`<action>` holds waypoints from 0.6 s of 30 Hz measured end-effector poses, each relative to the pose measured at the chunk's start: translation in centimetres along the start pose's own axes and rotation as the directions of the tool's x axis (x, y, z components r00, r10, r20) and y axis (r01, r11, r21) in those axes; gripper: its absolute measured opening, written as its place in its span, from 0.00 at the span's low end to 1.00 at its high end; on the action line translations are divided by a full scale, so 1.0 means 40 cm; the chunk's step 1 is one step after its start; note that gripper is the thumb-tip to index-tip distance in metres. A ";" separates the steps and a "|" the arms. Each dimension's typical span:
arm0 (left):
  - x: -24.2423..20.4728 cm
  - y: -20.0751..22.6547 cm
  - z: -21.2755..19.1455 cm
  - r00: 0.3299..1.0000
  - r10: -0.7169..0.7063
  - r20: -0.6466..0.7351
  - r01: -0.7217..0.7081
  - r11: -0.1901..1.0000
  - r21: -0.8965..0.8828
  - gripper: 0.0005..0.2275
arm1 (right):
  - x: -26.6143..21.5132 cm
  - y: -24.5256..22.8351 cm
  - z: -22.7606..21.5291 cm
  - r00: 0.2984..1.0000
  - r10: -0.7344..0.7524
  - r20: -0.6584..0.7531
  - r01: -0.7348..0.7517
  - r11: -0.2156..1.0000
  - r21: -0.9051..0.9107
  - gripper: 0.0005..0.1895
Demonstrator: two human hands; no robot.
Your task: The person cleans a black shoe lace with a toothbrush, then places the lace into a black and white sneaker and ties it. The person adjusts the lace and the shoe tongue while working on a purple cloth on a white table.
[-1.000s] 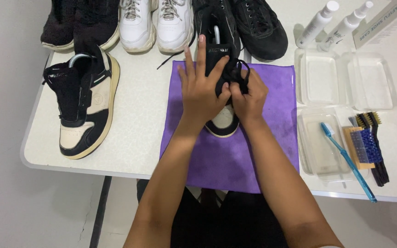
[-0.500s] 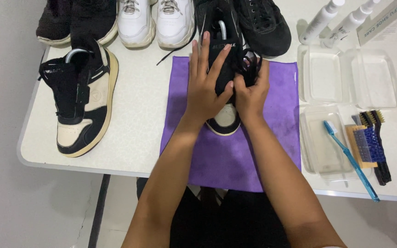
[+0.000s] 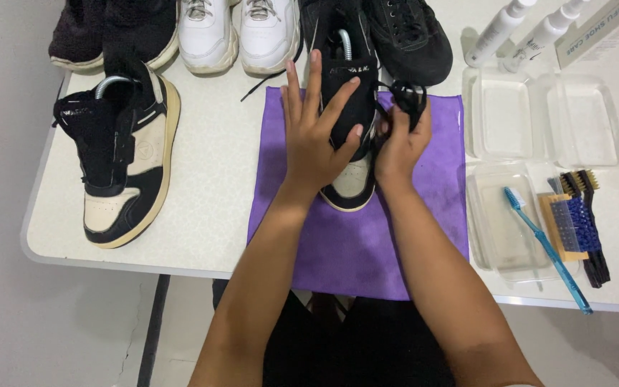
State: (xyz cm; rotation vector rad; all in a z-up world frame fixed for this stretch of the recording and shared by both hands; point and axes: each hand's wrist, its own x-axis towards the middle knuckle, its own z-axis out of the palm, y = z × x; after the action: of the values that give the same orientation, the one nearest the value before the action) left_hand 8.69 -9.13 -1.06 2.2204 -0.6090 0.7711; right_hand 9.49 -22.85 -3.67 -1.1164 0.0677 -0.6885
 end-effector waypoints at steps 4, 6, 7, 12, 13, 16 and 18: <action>-0.005 -0.028 0.011 1.000 -0.016 -0.001 0.016 1.000 -0.013 0.26 | 0.033 0.026 -0.020 0.980 0.130 -0.152 -0.095 0.971 0.219 0.03; -0.005 -0.040 0.012 0.998 0.023 -0.058 -0.025 0.999 -0.030 0.27 | 0.043 0.013 -0.026 0.976 0.165 -0.144 -0.113 0.943 0.313 0.06; -0.003 -0.041 0.009 0.998 0.021 -0.058 -0.023 0.999 -0.028 0.27 | 0.047 0.020 -0.028 0.976 0.167 -0.142 -0.116 0.942 0.314 0.06; 0.003 -0.022 -0.002 0.999 0.046 -0.016 -0.048 0.995 -0.088 0.22 | 0.048 0.040 -0.035 0.979 0.178 -0.098 -0.155 0.966 0.209 0.07; 0.008 -0.019 -0.006 0.999 0.048 -0.015 -0.049 0.995 -0.088 0.22 | 0.042 0.045 -0.033 0.979 0.177 -0.099 -0.153 0.966 0.210 0.07; 0.015 -0.008 -0.013 0.992 0.124 0.024 -0.121 0.987 -0.109 0.18 | 0.025 0.046 -0.026 0.983 0.181 -0.007 -0.178 0.975 0.135 0.03; 0.012 -0.002 -0.013 0.996 0.077 0.050 -0.073 0.995 -0.069 0.19 | 0.012 0.031 -0.019 0.990 0.131 0.043 -0.132 0.991 0.012 0.04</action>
State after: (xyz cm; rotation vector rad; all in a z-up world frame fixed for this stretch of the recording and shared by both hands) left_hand 8.89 -8.80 -0.50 2.1729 -0.7374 0.7216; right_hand 10.18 -23.40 -4.94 -1.1019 0.0995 -0.5466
